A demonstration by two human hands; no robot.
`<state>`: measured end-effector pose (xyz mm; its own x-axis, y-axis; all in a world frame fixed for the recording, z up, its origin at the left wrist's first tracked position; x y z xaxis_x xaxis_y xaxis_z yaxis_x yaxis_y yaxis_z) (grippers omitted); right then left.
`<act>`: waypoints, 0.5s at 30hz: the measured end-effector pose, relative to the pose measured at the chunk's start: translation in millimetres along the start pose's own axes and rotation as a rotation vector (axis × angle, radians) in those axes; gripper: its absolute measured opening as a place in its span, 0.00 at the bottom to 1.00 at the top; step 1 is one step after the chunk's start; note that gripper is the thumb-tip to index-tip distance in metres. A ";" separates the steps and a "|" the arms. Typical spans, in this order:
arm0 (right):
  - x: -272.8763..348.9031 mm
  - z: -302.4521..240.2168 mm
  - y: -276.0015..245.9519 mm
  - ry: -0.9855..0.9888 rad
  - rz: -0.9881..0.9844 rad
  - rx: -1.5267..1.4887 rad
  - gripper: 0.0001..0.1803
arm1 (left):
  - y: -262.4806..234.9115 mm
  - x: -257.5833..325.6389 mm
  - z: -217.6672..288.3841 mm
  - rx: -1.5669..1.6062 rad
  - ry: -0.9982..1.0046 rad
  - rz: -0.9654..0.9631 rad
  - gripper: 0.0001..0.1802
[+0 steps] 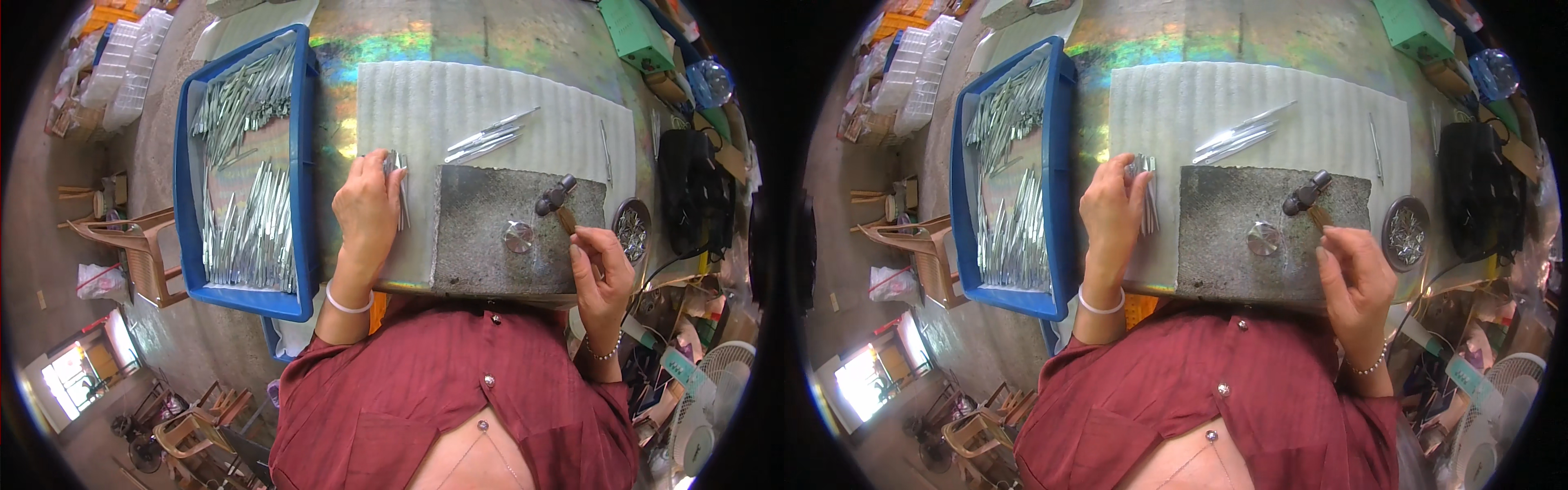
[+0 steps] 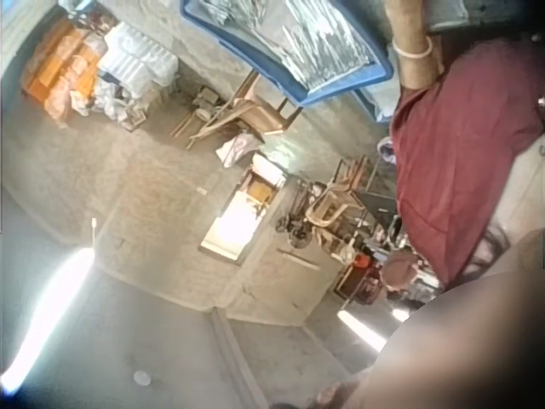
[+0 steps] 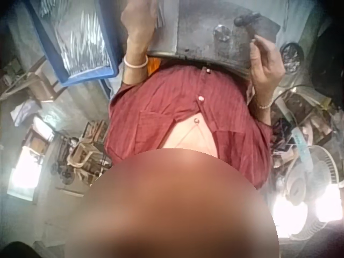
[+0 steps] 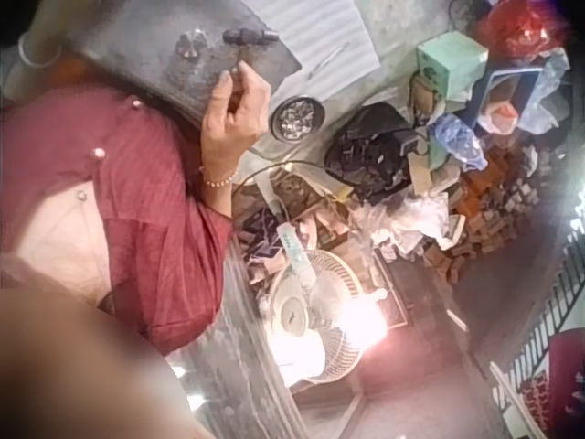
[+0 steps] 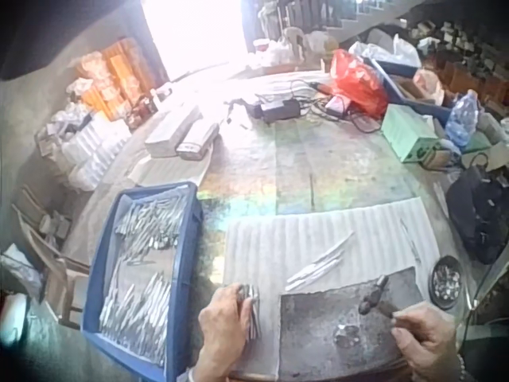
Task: Marking or punching small metal strips with a hammer and punch at a workshop bench.
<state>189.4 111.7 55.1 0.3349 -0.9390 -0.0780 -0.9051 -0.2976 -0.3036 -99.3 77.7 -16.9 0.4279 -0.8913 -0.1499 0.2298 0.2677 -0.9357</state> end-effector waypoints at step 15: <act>3.2 25.4 -6.0 -0.059 -0.118 0.654 0.25 | 38.9 -105.1 118.0 0.078 0.456 -0.294 0.15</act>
<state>202.5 114.9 32.5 0.4530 -0.8898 -0.0550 -0.5222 -0.2148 -0.8254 -32.1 224.9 0.2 -0.0828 -0.9962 -0.0253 0.3541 -0.0057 -0.9352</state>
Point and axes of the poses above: each hand's wrist, its own x-axis away from the middle knuckle, its own y-axis out of the palm, z = x × y, the point moved 5 cm from there along -x, towards the middle knuckle, and after that the axes turned 12 degrees about -x, right-handed, at the moved point
